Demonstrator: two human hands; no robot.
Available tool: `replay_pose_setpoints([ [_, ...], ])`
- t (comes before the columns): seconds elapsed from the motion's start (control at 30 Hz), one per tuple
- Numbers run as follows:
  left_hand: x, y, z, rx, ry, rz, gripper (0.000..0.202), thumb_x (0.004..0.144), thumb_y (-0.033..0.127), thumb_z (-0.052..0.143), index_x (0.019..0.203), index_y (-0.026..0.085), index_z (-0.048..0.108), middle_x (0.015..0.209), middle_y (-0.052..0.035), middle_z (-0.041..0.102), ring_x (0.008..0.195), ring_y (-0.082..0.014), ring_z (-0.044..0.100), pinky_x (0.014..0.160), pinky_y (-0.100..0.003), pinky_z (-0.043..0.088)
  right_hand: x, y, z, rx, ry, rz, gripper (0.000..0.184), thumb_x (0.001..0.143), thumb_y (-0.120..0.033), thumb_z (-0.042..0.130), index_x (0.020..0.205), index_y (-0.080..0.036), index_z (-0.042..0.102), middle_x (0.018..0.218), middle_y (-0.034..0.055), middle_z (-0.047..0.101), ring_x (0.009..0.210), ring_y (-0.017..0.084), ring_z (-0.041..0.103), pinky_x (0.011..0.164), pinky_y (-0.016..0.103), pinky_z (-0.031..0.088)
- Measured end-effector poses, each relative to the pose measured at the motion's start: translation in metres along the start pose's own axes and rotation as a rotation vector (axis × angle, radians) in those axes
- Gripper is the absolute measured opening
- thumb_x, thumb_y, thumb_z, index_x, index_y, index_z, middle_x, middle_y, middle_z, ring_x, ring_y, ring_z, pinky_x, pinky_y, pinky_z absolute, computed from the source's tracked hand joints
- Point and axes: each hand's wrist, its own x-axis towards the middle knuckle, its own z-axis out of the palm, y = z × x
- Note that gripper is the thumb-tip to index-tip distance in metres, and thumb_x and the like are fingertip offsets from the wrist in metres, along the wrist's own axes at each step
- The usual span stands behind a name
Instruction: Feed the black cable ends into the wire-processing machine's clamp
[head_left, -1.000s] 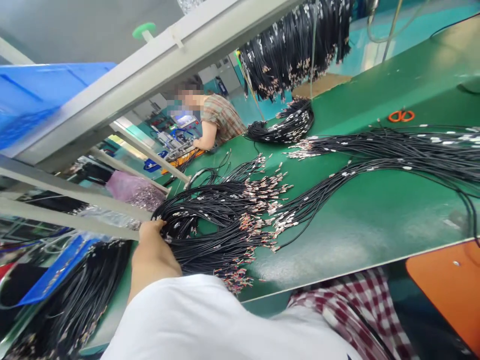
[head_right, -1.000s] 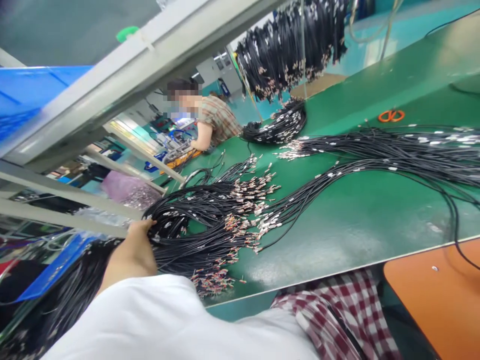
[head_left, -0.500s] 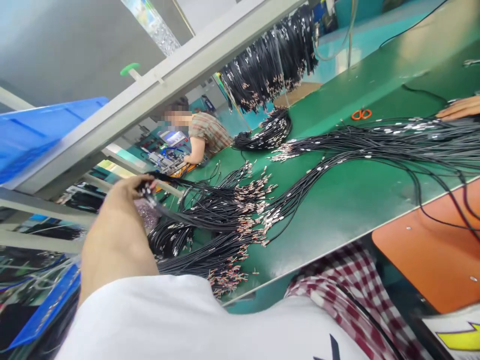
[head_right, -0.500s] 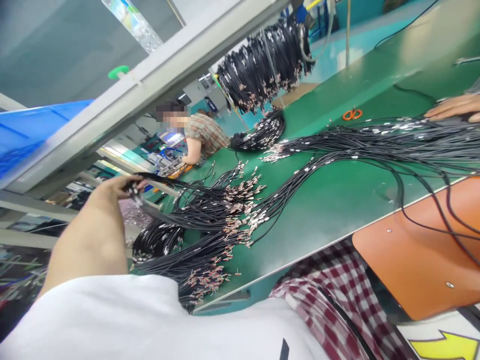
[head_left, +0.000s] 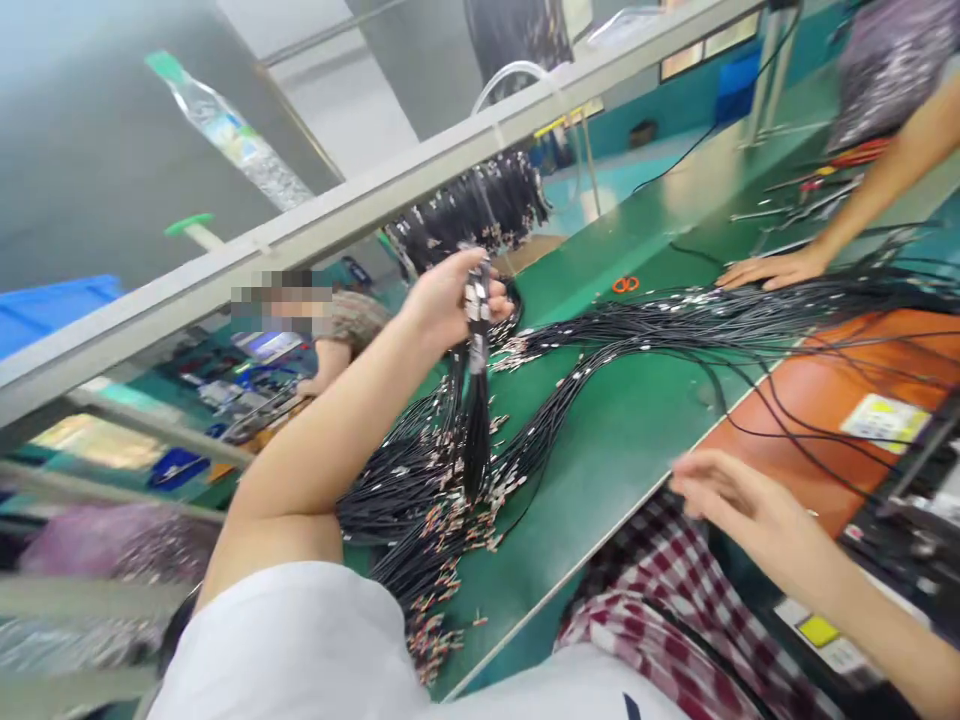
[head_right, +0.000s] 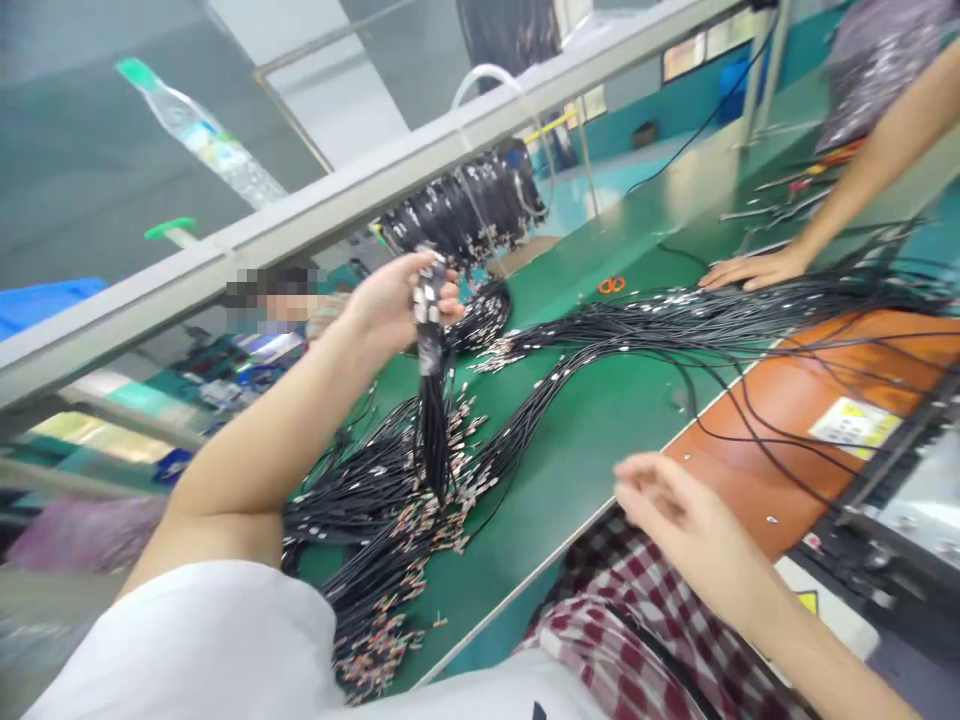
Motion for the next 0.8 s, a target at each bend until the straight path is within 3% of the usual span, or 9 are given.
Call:
replay_pose_setpoints([
  [0.1,0.011,-0.012,0.090,0.223,-0.349,-0.027,0.076,0.094,0.078,0.018,0.113,0.018,0.061,0.107,-0.0111,0.071,0.102,-0.0268,0.070,0.089,-0.052,0.054,0.055,-0.017,0.029,0.366,-0.001,0.086,0.046,0.088,-0.067,0.059,0.106,-0.026,0.069,0.114,0.0090,0.072,0.107,0.025,0.068,0.083,0.033,0.057],
  [0.17,0.024,-0.027,0.123,0.320,-0.570,-0.094,0.086,0.090,0.082,0.012,0.118,0.020,0.063,0.120,-0.0131,0.070,0.108,-0.0271,0.069,0.089,-0.048,0.056,0.082,-0.007,0.039,0.664,0.040,0.158,0.055,0.089,-0.076,0.046,0.098,-0.025,0.064,0.110,0.0104,0.072,0.107,0.026,0.069,0.078,0.037,0.058],
  [0.2,0.033,-0.035,0.129,0.343,-0.598,-0.101,0.085,0.089,0.083,0.016,0.121,0.020,0.063,0.125,-0.0132,0.069,0.110,-0.0265,0.069,0.088,-0.046,0.056,0.092,0.003,0.042,0.772,0.106,0.187,0.054,0.090,-0.076,0.043,0.095,-0.025,0.061,0.106,0.0102,0.073,0.103,0.026,0.070,0.074,0.038,0.059],
  [0.3,0.067,-0.065,0.117,0.427,-0.453,-0.024,0.073,0.089,0.080,0.035,0.122,0.021,0.063,0.131,-0.0123,0.066,0.109,-0.0241,0.069,0.084,-0.038,0.057,0.103,0.039,0.040,0.947,0.372,0.373,0.034,0.097,-0.056,0.052,0.085,-0.024,0.054,0.084,0.0042,0.071,0.081,0.019,0.072,0.067,0.033,0.059],
  [0.37,0.088,-0.088,0.097,0.478,-0.416,-0.005,0.069,0.087,0.077,0.045,0.117,0.019,0.065,0.122,-0.0141,0.069,0.105,-0.0249,0.069,0.082,-0.037,0.057,0.101,0.055,0.038,0.966,0.419,0.403,0.021,0.098,-0.038,0.058,0.084,-0.023,0.053,0.071,-0.0007,0.064,0.065,0.014,0.066,0.064,0.030,0.058],
  [0.43,0.100,-0.112,0.078,0.549,-0.401,0.002,0.063,0.080,0.074,0.057,0.105,0.018,0.068,0.104,-0.0128,0.073,0.094,-0.0249,0.070,0.077,-0.036,0.056,0.099,0.062,0.037,0.972,0.417,0.391,0.016,0.096,-0.031,0.061,0.084,-0.022,0.054,0.064,-0.0036,0.057,0.054,0.011,0.058,0.059,0.026,0.056],
  [0.57,0.105,-0.160,0.056,0.671,-0.401,0.002,0.052,0.069,0.065,0.072,0.096,0.020,0.072,0.090,-0.0066,0.075,0.089,-0.0247,0.068,0.080,-0.035,0.053,0.095,0.051,0.033,0.948,0.398,0.308,0.018,0.091,-0.034,0.069,0.087,-0.021,0.057,0.059,-0.0084,0.043,0.042,0.005,0.036,0.047,0.019,0.045],
  [0.7,0.110,-0.201,0.054,0.717,-0.415,0.028,0.056,0.070,0.061,0.069,0.109,0.020,0.071,0.111,-0.0069,0.074,0.102,-0.0254,0.066,0.091,-0.034,0.052,0.080,0.023,0.022,0.786,0.345,0.150,0.028,0.082,-0.042,0.079,0.090,-0.021,0.061,0.056,-0.0110,0.029,0.041,0.004,0.023,0.041,0.018,0.033],
  [0.8,0.120,-0.220,0.060,0.735,-0.429,0.061,0.058,0.075,0.058,0.065,0.118,0.019,0.067,0.124,-0.0084,0.070,0.108,-0.0258,0.065,0.097,-0.035,0.050,0.048,0.000,0.012,0.656,0.290,0.092,0.023,0.083,-0.039,0.077,0.088,-0.021,0.065,0.054,-0.0105,0.024,0.041,0.004,0.017,0.039,0.019,0.024],
])
